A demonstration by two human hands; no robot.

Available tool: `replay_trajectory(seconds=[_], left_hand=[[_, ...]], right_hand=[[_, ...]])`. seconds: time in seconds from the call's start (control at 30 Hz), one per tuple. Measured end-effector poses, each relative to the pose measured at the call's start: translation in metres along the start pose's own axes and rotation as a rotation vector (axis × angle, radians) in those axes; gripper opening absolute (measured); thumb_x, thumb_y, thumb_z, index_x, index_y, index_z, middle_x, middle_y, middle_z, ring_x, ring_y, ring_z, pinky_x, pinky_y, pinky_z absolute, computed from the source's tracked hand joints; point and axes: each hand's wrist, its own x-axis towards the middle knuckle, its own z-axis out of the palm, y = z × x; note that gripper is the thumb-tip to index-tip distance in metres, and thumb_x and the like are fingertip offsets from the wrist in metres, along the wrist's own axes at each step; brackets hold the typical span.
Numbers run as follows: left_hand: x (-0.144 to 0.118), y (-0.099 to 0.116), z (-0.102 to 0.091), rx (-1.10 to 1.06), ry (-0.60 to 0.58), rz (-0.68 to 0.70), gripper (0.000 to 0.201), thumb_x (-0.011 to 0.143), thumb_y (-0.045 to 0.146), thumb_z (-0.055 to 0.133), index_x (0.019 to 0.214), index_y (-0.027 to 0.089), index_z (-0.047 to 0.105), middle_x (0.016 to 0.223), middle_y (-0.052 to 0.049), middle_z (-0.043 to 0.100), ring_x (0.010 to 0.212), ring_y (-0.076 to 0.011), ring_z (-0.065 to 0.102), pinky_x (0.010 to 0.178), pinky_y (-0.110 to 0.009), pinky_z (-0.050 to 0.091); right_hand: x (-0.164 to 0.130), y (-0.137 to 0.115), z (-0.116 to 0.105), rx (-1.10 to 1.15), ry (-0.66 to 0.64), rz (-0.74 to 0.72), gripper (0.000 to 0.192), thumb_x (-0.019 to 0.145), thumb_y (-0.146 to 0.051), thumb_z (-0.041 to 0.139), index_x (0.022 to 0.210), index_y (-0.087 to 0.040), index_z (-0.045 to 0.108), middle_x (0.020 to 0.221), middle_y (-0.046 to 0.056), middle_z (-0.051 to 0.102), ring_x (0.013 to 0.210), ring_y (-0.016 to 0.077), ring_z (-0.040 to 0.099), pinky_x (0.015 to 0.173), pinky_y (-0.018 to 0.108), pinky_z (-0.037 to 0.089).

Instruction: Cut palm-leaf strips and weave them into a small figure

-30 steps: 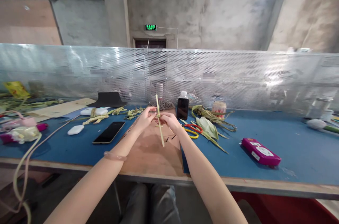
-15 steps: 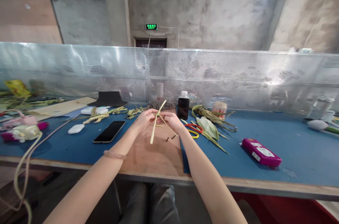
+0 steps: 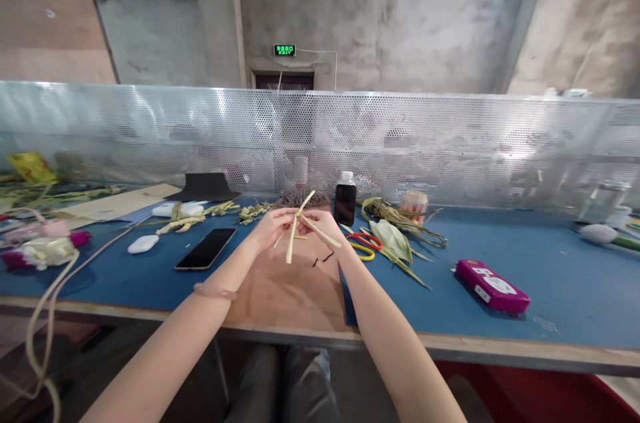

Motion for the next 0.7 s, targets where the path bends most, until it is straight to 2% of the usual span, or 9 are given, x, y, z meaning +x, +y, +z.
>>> replay_trajectory(seconds=[0.33, 0.47, 0.7], left_hand=[[0.004, -0.004, -0.003, 0.007, 0.031, 0.051, 0.029, 0.065, 0.019, 0.065, 0.093, 0.013, 0.068, 0.091, -0.009, 0.069, 0.078, -0.0146, 0.061, 0.074, -0.028, 0.045], [0.008, -0.008, -0.006, 0.118, 0.033, 0.117, 0.030, 0.066, 0.021, 0.066, 0.095, 0.013, 0.067, 0.092, -0.009, 0.069, 0.083, -0.0168, 0.062, 0.080, -0.031, 0.046], [0.010, -0.006, -0.009, 0.351, 0.055, 0.193, 0.030, 0.069, 0.030, 0.067, 0.095, 0.015, 0.067, 0.092, -0.008, 0.069, 0.084, -0.0179, 0.063, 0.078, -0.029, 0.047]], right_hand=[[0.003, 0.003, -0.001, -0.119, 0.021, -0.054, 0.038, 0.068, -0.047, 0.068, 0.085, -0.013, 0.070, 0.056, -0.001, 0.059, 0.050, 0.0095, 0.054, 0.053, 0.023, 0.049], [0.003, 0.003, -0.001, -0.155, 0.041, -0.062, 0.037, 0.067, -0.048, 0.067, 0.078, -0.012, 0.069, 0.055, -0.001, 0.058, 0.049, 0.0094, 0.054, 0.051, 0.023, 0.049], [0.003, 0.003, -0.002, -0.178, 0.063, -0.068, 0.038, 0.066, -0.049, 0.068, 0.077, -0.012, 0.069, 0.055, -0.001, 0.058, 0.047, 0.0090, 0.052, 0.048, 0.023, 0.047]])
